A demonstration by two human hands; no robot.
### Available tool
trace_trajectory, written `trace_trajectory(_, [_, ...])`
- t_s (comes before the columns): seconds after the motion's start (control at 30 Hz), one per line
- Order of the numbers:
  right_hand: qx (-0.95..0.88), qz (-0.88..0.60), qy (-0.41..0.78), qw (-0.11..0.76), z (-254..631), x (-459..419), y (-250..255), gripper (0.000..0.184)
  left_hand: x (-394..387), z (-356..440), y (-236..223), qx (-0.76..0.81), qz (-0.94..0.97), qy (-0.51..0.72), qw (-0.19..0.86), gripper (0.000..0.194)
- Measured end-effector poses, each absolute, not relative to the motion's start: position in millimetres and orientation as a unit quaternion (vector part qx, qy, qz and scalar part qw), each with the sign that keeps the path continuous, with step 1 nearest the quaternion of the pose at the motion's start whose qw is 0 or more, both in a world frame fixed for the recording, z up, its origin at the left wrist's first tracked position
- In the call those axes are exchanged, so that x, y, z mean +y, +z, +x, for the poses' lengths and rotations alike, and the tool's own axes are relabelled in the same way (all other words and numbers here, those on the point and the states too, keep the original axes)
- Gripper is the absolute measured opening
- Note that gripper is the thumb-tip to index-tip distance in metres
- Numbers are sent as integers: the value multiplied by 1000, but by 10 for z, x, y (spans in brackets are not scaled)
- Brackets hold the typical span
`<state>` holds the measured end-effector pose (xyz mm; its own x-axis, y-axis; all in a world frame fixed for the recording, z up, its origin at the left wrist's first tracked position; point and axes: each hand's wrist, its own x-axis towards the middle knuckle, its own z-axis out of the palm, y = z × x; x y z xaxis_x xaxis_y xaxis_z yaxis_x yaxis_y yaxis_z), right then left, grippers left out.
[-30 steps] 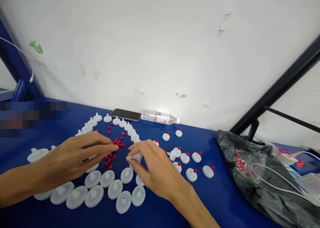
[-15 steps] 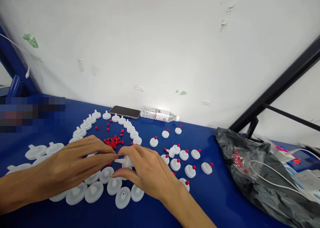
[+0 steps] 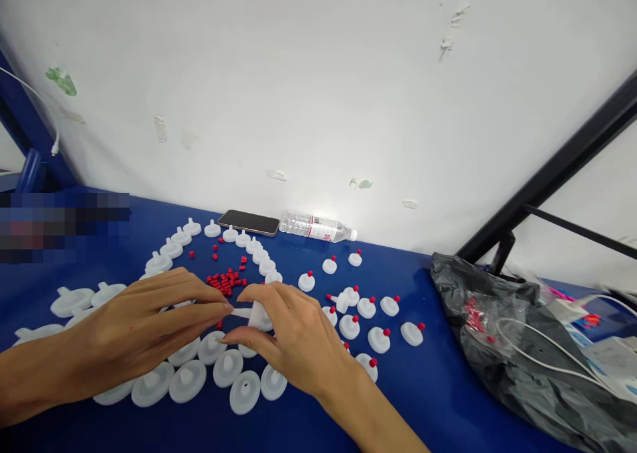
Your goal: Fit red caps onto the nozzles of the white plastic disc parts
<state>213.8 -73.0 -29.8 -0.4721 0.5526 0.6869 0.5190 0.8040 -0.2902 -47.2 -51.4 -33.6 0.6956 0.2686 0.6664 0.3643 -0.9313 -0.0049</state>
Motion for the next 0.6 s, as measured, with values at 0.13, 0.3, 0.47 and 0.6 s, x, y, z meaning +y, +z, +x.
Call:
trace_trajectory(0.13, [-860, -297, 20, 415, 2122, -723, -309, 36, -507, -457, -328, -162, -920, -351, 61, 27])
trace_trajectory(0.3, [-858, -279, 48, 429, 2103, -726, -319, 25, -526, -439, -329, -163, -920, -353, 46, 28])
trace_trajectory(0.47, [-864, -273, 52, 419, 2139, -739, -310, 31, -502, -436, -279, -175, -903, -386, 78, 23])
trace_trajectory(0.6, [-858, -279, 48, 428, 2138, -737, -323, 42, -473, -421, -277, -200, -891, -393, 105, 23])
